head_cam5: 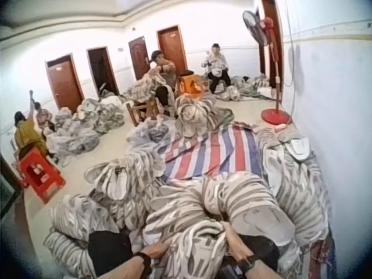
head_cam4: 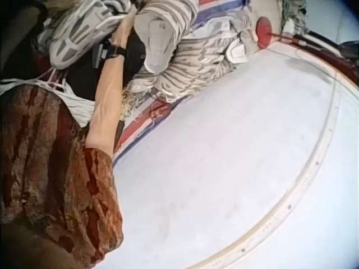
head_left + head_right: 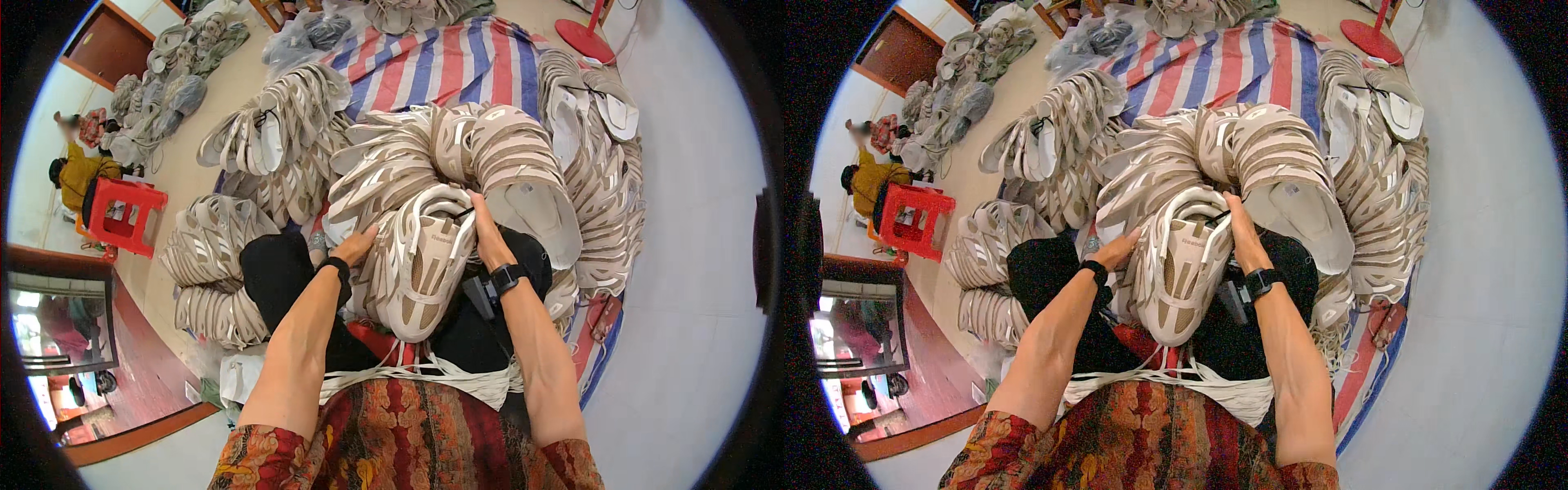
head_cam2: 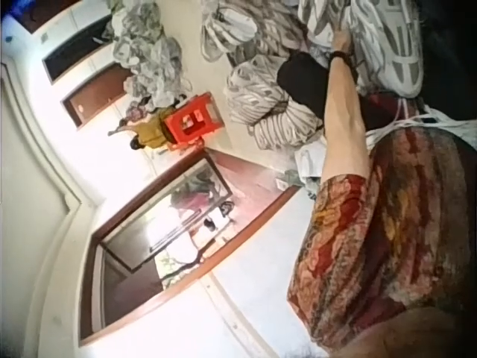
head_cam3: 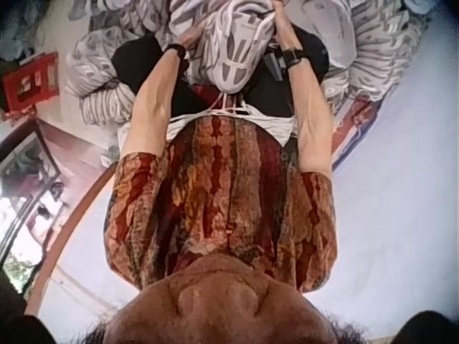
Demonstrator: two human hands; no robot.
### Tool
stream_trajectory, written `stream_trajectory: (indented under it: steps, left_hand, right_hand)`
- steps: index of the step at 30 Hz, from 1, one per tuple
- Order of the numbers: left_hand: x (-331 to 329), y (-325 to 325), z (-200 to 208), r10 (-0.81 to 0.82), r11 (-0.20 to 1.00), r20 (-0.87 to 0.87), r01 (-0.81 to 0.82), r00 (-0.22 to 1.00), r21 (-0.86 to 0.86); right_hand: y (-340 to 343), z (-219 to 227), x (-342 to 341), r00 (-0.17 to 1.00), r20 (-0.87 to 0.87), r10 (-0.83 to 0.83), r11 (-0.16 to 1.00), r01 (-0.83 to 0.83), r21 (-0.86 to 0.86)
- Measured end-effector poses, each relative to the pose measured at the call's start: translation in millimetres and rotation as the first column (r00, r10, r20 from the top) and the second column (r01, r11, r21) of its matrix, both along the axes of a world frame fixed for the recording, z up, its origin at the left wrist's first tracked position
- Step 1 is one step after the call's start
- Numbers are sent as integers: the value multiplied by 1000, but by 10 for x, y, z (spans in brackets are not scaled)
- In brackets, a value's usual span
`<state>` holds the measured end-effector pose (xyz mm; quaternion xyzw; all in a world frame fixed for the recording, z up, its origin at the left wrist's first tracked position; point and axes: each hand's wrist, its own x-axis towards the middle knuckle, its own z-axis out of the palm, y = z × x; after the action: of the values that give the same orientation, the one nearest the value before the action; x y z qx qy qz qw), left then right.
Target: The recorder is lacing a white and tan athletic shoe while sitting on the floor surrounded by many shoe components.
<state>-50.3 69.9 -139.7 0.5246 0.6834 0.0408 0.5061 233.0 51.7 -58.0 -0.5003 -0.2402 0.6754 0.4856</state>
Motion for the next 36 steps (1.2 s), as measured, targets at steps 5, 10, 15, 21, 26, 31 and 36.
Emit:
stream_trajectory:
  steps: [5,10,15,21,26,31,36]
  left_hand:
    - [224,-77,250,131,958,408,-9,904,-287]
    - [301,-254,522,64,983,445,21,893,-183]
    - [269,-738,1287,-190,957,554,280,810,-82]
    - [75,-1580,2006,-322,939,481,341,816,50]
    - [139,-2220,2381,-566,797,307,413,765,441]
    - [185,-2231,2261,-528,803,369,309,765,509]
    - [8,-1521,1539,68,991,586,-122,807,54]
  right_hand:
    - [-63,113,186,984,-138,-113,994,111,-22]
    - [-176,547,369,988,-132,-77,984,97,148]
    - [-572,970,418,998,-30,55,961,-45,272]
    - [-1222,1617,363,976,115,185,847,-218,485]
    - [-1729,1869,424,977,102,188,839,-214,500]
    - [-1687,1499,342,971,-157,182,834,-68,547]
    - [-750,1164,-20,974,96,207,859,-228,459]
